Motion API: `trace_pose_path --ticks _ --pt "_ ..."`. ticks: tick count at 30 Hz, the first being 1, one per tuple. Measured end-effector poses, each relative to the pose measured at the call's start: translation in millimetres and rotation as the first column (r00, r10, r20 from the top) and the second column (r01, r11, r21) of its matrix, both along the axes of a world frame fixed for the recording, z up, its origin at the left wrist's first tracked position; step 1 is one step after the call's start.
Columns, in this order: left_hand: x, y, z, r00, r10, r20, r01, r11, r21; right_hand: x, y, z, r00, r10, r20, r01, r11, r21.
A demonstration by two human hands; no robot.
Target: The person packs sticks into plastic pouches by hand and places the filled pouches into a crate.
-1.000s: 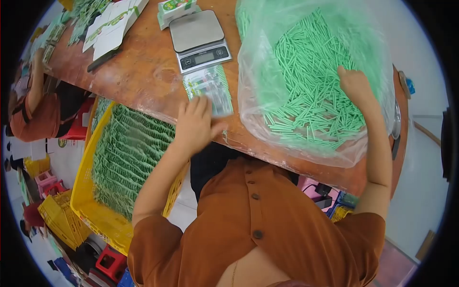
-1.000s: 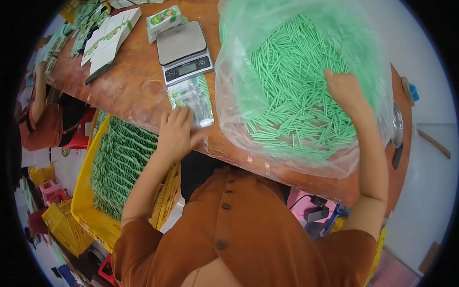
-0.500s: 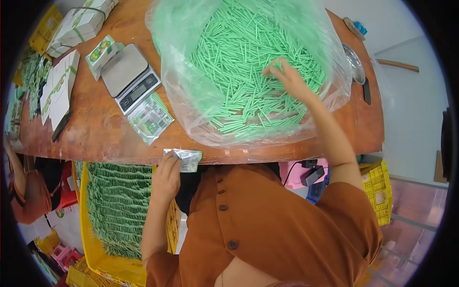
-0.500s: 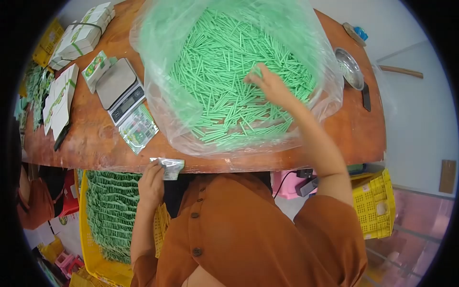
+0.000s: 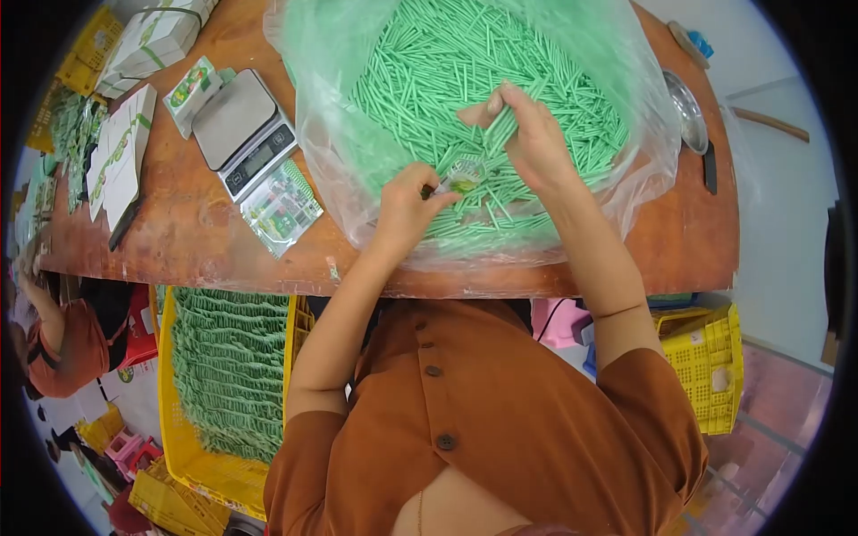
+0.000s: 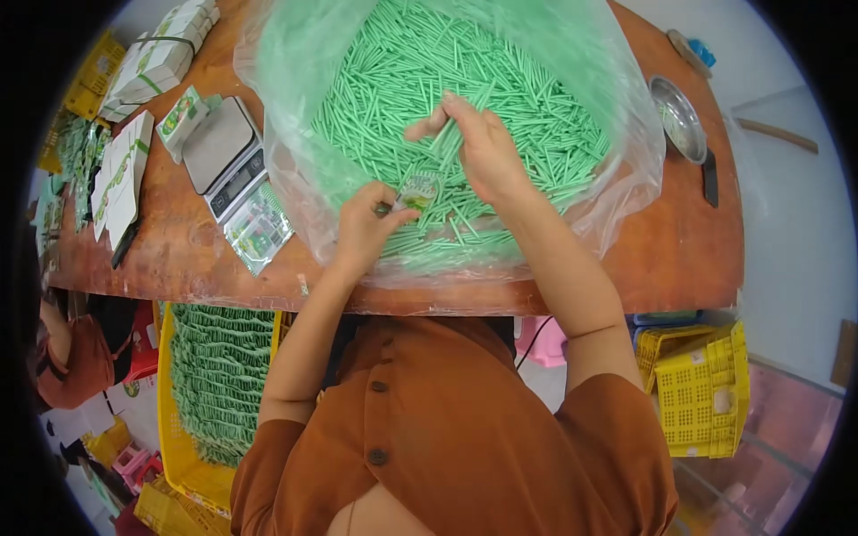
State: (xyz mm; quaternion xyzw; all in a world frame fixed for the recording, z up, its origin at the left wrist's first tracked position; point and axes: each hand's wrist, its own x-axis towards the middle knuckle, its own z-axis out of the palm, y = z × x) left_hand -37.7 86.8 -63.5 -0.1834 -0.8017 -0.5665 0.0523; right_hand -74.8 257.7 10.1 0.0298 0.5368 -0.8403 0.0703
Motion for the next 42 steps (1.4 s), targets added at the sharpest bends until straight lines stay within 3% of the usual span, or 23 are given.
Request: trace_pose_path --ticks 2,4,7,10,11,13,17,18,20,21,22,25,27,28,29,30,31,32,34,38,39,40,42 --pt "-0.1 1.9 -0.7 1.0 0.012 0.023 -0.011 1.0 -0.021 7.1 -10.4 15.3 0.959 0.035 -0.282 0.051 0.955 0.292" --pt "-1.3 2.9 -10.8 0.991 0.015 0.132 -0.03 0.994 0.106 14.0 -16.3 1.5 0.952 0.101 -0.288 0.013 0.93 0.367" --pt "-1.6 3.1 -28.0 0.986 -0.012 0.168 -0.033 0.964 0.263 24.4 -23.4 -25.5 0.97 0.233 -0.07 -0.191 0.906 0.377" --pt "-1.3 3.6 -27.8 0.977 -0.045 0.21 -0.032 0.937 0.347 22.6 -15.0 -11.5 0.941 0.33 -0.071 -0.267 0.858 0.439" --pt "-2.6 6.1 -19.2 0.979 -0.05 0.197 -0.022 0.937 0.348 21.5 -12.6 -8.5 0.942 0.325 -0.083 -0.257 0.859 0.443" --pt "-1.7 11.7 -1.2 0.933 -0.187 0.309 -0.035 0.803 0.595 18.6 -6.6 -0.8 0.939 0.313 -0.144 -0.215 0.859 0.465" --pt "-17.7 14.5 13.5 0.952 -0.128 0.279 -0.051 0.831 0.554 10.1 -1.7 3.7 0.955 0.256 -0.151 -0.136 0.827 0.546" --pt "-21.6 13.0 19.1 0.92 -0.168 0.354 -0.072 0.816 0.573 4.6 -1.3 4.1 0.95 0.259 -0.173 -0.072 0.721 0.689" --pt "-33.4 15.6 19.9 0.881 -0.272 0.388 -0.082 0.719 0.69 -8.1 -6.0 -3.3 0.933 0.109 -0.344 0.124 0.799 0.588" --pt "-34.7 19.5 22.3 0.852 -0.403 0.333 -0.053 0.567 0.822 -12.7 -6.5 -2.0 0.941 0.041 -0.337 0.141 0.857 0.496" --pt "-33.0 19.7 25.0 0.853 -0.405 0.329 -0.049 0.566 0.823 -13.4 -6.9 1.0 0.939 0.039 -0.341 0.145 0.855 0.498" --pt "-29.6 15.1 22.1 0.75 -0.54 0.382 -0.184 0.384 0.905 -17.7 -3.1 7.6 0.942 0.092 -0.324 0.018 0.947 0.321" --pt "-27.2 6.3 20.2 0.754 -0.531 0.387 -0.23 0.339 0.912 -13.5 11.3 20.4 0.973 -0.01 -0.23 0.071 0.964 0.257" --pt "-27.2 1.5 21.8 0.761 -0.524 0.382 -0.258 0.295 0.92 -10.6 19.7 27.9 0.964 -0.019 -0.266 0.14 0.885 0.444" --pt "-26.0 -3.0 26.0 0.756 -0.54 0.37 -0.278 0.246 0.928 -6.8 32.4 22.3 0.964 -0.018 -0.265 0.139 0.884 0.446" --pt "-26.5 -6.6 27.4 0.756 -0.542 0.366 -0.277 0.242 0.93 -3.0 46.3 10.1 0.889 0.243 -0.388 0.192 0.57 0.799" --pt "-26.8 -9.2 27.9 0.754 -0.543 0.369 -0.287 0.232 0.929 0.0 53.5 -2.0 0.781 0.519 -0.348 0.327 0.135 0.935" --pt "-26.8 -9.3 27.1 0.752 -0.544 0.372 -0.3 0.221 0.928 10.5 52.7 -10.3 0.703 0.605 -0.374 0.397 0.104 0.912" --pt "-25.6 -5.1 21.9 0.762 -0.535 0.365 -0.291 0.221 0.931 20.8 49.6 -29.3 0.715 0.668 -0.207 0.367 -0.106 0.924" --pt "-24.3 4.7 16.1 0.742 -0.578 0.34 -0.264 0.214 0.94 13.0 52.8 -42.0 0.68 0.69 -0.248 0.364 -0.025 0.931" --pt "-24.7 5.9 15.7 0.731 -0.588 0.345 -0.266 0.219 0.939 9.5 54.8 -39.4 0.704 0.592 -0.392 0.374 0.16 0.914" --pt "-24.6 7.1 17.9 0.742 -0.558 0.371 -0.265 0.264 0.927 3.7 58.4 -27.6 0.744 0.508 -0.433 0.372 0.223 0.901" --pt "-25.0 11.3 13.9 0.767 -0.517 0.379 -0.264 0.284 0.922 -2.6 57.5 9.8 0.889 0.234 -0.392 0.267 0.43 0.862"
